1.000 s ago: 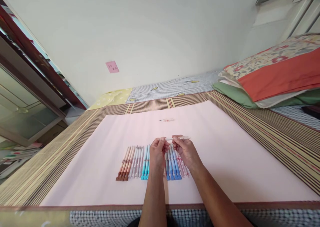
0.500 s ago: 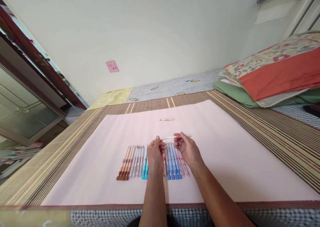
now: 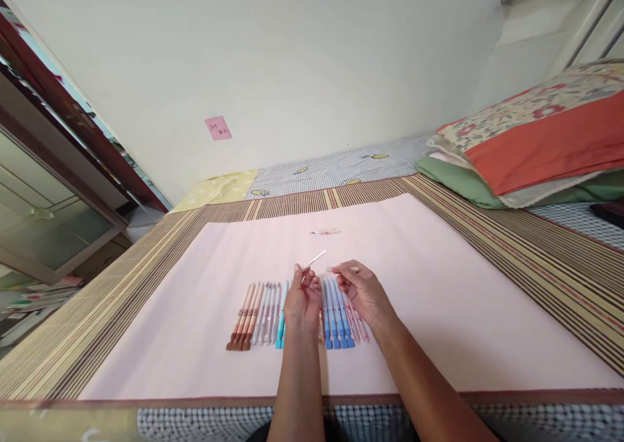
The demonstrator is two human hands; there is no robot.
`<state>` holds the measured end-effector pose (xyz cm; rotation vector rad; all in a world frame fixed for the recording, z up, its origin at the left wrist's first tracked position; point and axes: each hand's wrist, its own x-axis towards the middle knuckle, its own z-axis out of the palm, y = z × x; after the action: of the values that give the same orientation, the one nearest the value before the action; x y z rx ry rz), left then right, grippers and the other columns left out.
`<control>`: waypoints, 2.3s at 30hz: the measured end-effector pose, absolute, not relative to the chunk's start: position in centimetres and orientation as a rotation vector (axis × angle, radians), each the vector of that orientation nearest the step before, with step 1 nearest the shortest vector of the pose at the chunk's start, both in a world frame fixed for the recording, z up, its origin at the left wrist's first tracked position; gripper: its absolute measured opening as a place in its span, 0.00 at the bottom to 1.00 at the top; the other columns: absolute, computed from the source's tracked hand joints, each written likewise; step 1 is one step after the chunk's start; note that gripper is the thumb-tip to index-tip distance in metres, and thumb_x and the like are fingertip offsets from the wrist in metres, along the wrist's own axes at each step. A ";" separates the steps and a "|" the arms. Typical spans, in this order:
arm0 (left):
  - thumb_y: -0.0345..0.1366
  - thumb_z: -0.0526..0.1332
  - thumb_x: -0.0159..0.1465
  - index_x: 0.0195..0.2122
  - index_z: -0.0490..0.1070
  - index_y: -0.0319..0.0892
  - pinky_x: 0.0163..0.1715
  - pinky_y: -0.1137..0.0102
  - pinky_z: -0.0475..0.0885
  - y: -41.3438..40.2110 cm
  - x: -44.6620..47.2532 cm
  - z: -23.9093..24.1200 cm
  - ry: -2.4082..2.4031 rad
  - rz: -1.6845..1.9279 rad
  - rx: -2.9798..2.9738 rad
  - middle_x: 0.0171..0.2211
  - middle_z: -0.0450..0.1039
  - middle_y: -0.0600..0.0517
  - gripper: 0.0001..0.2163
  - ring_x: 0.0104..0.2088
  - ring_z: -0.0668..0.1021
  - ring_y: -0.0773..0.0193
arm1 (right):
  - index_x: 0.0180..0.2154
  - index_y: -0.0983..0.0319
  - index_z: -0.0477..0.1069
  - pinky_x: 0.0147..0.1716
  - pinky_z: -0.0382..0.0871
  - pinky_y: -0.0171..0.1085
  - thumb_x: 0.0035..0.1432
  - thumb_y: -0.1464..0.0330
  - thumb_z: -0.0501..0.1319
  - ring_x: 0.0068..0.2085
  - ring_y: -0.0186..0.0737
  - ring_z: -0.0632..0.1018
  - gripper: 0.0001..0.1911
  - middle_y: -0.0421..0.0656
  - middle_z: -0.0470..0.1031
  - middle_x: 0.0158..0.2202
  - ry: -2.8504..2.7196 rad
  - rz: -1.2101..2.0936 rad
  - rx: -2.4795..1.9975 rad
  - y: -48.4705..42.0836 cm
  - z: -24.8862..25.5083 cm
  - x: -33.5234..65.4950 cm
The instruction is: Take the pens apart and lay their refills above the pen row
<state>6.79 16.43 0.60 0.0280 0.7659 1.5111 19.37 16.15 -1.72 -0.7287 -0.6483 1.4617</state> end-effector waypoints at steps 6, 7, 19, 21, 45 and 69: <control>0.38 0.58 0.72 0.30 0.74 0.35 0.25 0.78 0.72 16.2 6.9 1.3 0.637 1.575 0.040 0.26 0.73 0.50 0.16 0.26 0.76 0.71 | 0.28 0.62 0.76 0.24 0.61 0.33 0.43 0.55 0.76 0.23 0.32 0.68 0.19 0.36 0.72 0.21 -1.050 1.333 -0.941 15.8 -2.0 17.8; 0.39 0.59 0.72 0.30 0.74 0.35 0.24 0.79 0.70 16.1 6.8 1.4 0.620 1.585 0.057 0.26 0.72 0.51 0.15 0.24 0.74 0.72 | 0.28 0.62 0.76 0.27 0.64 0.34 0.43 0.55 0.76 0.25 0.34 0.71 0.19 0.37 0.75 0.23 -1.107 1.289 -0.967 15.6 -1.9 17.7; 0.36 0.61 0.70 0.29 0.72 0.34 0.11 0.82 0.50 15.9 6.9 1.1 0.666 1.422 0.165 0.21 0.65 0.56 0.14 0.14 0.59 0.79 | 0.43 0.61 0.78 0.35 0.73 0.38 0.51 0.57 0.71 0.32 0.38 0.77 0.20 0.42 0.78 0.33 -1.129 1.083 -0.941 15.9 -0.2 20.1; 0.35 0.65 0.67 0.29 0.71 0.34 0.12 0.82 0.51 15.8 7.3 0.9 0.676 1.373 0.212 0.22 0.67 0.55 0.12 0.15 0.59 0.80 | 0.41 0.61 0.79 0.32 0.72 0.37 0.50 0.56 0.72 0.29 0.35 0.75 0.20 0.41 0.77 0.31 -1.017 1.075 -0.930 16.2 -0.1 20.5; 0.25 0.55 0.70 0.39 0.73 0.35 0.14 0.83 0.53 15.9 6.8 0.6 0.562 1.372 0.058 0.26 0.67 0.54 0.08 0.17 0.59 0.78 | 0.33 0.60 0.79 0.27 0.68 0.32 0.47 0.59 0.75 0.29 0.31 0.72 0.15 0.40 0.76 0.31 -0.545 1.163 -0.791 17.0 -1.0 23.4; 0.30 0.73 0.55 0.45 0.77 0.36 0.17 0.83 0.56 15.5 8.0 -0.3 0.567 1.394 0.328 0.31 0.76 0.48 0.16 0.22 0.65 0.76 | 0.34 0.61 0.79 0.26 0.68 0.33 0.45 0.56 0.75 0.27 0.33 0.74 0.19 0.43 0.80 0.32 -0.702 1.175 -0.903 16.5 -0.4 21.9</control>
<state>7.97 15.53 -0.26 0.3278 0.5669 1.3945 21.94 16.54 -0.42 -0.9026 -0.7016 1.1752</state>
